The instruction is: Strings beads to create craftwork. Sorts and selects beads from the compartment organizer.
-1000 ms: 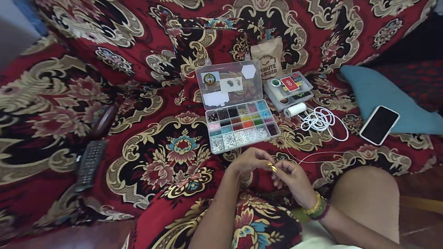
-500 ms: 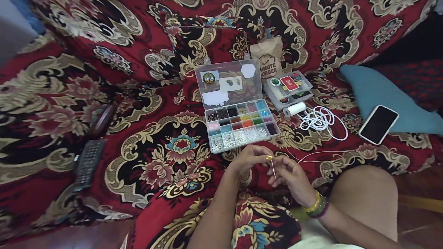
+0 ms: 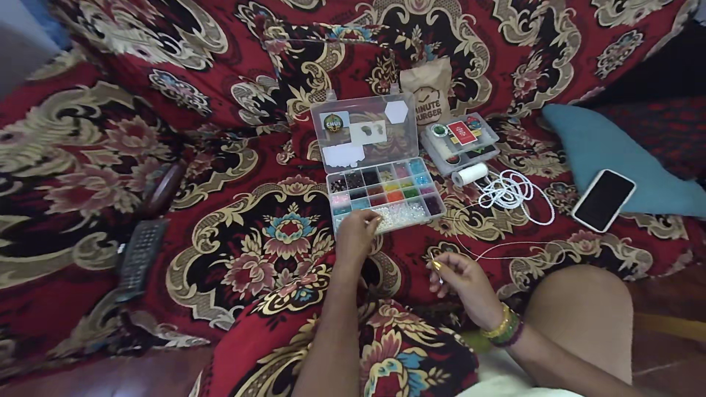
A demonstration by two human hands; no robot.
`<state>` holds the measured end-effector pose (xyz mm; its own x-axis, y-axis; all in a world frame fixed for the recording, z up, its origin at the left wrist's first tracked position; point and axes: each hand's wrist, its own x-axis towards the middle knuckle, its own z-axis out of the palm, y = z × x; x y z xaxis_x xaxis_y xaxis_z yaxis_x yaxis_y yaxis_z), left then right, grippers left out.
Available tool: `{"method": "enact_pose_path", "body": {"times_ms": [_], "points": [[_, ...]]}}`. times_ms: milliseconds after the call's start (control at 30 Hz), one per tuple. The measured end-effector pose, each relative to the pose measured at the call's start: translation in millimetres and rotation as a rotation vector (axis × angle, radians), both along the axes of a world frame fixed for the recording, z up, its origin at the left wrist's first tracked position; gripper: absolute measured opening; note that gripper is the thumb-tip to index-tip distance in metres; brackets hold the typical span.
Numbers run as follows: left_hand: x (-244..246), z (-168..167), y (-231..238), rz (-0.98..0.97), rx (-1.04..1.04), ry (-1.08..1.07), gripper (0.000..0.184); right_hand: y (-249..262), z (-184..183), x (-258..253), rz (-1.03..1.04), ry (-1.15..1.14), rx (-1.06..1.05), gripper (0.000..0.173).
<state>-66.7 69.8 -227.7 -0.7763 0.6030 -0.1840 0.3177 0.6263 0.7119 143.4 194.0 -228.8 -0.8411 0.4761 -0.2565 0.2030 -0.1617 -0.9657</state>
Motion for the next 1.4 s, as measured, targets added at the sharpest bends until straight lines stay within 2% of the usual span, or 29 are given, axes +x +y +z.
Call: {"method": "enact_pose_path", "body": {"times_ms": [133, 333, 567, 767, 867, 900, 967, 1033, 1100, 1167, 1400], "points": [[-2.0, -4.9, -0.7, 0.058, -0.269, 0.099, 0.029, 0.7, -2.0, -0.7, 0.016, -0.010, 0.023, 0.016], [1.9, -5.0, 7.4, -0.003, -0.435, 0.124, 0.037, 3.2, -2.5, 1.1, 0.006, -0.027, 0.038, 0.016], [-2.1, -1.8, 1.1, -0.045, -0.410, 0.062, 0.032, 3.4, -2.8, 1.3, -0.021, -0.041, 0.034, 0.015], [-5.6, -2.2, -4.1, -0.010, -0.302, 0.010, 0.027, 2.7, -2.1, 0.2, -0.050, -0.019, 0.015, 0.016], [0.5, -4.9, -1.9, -0.019, -0.025, -0.055, 0.022, 1.3, -0.8, 0.3, -0.068, 0.012, 0.011, 0.017], [4.8, -7.9, 0.4, -0.052, 0.124, -0.159, 0.018, 1.0, -0.4, 0.4, -0.072, 0.023, 0.015, 0.017], [18.7, -16.7, 7.1, -0.138, 0.443, -0.519, 0.010, 0.3, -0.7, 1.0, -0.088, 0.059, 0.015, 0.016], [32.7, -21.8, 15.0, -0.224, 0.582, -0.854, 0.008, -0.3, -1.9, 1.8, -0.104, 0.097, 0.016, 0.016], [42.3, -24.0, 21.5, -0.279, 0.600, -1.032, 0.014, -1.3, -1.1, 2.2, -0.115, 0.106, 0.020, 0.015], [45.7, -24.2, 24.7, -0.299, 0.577, -1.109, 0.017, -2.9, 0.4, 2.7, -0.126, 0.104, 0.020, 0.015], [41.3, -31.6, 23.1, -0.376, 0.572, -1.096, 0.023, -5.9, 0.3, 4.4, -0.062, 0.153, 0.048, 0.011]]}}
